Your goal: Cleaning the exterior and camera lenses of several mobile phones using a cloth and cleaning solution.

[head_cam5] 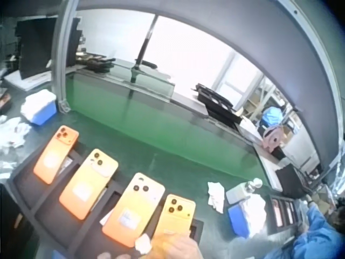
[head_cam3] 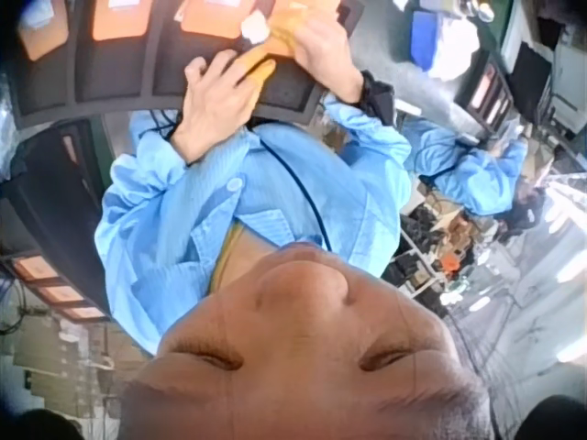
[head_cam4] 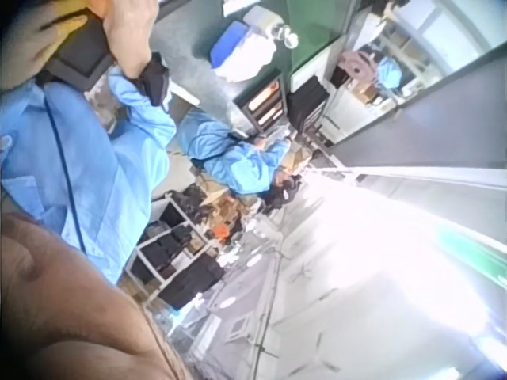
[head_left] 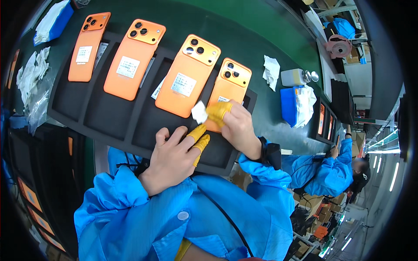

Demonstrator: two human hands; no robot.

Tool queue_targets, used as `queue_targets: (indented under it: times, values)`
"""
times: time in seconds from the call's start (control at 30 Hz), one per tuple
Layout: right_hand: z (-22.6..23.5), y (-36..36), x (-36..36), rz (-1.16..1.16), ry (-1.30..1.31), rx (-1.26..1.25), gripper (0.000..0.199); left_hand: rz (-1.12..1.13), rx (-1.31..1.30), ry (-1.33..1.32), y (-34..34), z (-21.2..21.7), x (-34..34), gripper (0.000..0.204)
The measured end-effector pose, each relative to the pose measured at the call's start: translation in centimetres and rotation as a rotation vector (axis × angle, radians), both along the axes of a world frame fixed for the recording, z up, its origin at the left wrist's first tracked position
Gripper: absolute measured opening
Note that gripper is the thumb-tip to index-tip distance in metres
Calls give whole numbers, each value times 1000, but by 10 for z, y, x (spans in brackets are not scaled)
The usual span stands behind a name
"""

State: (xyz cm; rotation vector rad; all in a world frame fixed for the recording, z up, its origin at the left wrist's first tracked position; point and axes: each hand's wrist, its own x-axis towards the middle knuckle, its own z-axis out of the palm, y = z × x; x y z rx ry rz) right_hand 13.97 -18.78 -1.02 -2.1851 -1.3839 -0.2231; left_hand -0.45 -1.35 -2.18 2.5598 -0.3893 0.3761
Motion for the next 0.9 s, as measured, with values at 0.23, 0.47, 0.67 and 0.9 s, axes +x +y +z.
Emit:
queue_targets:
  times: [0.23, 0.47, 0.67, 0.9]
  values:
    - [17, -27, -19, 149, 137, -202, 21, 335, 68, 47, 50, 17, -2, 31]
    - [58, 46, 55, -308, -134, 233, 15, 207, 150, 157, 53, 15, -3, 32]
    - [10, 98, 49, -184, -150, 40, 26, 189, 107, 129, 53, 15, 0, 31]
    - [11, 122, 91, -269, -237, 82, 21, 188, 96, 165, 57, 16, -1, 36]
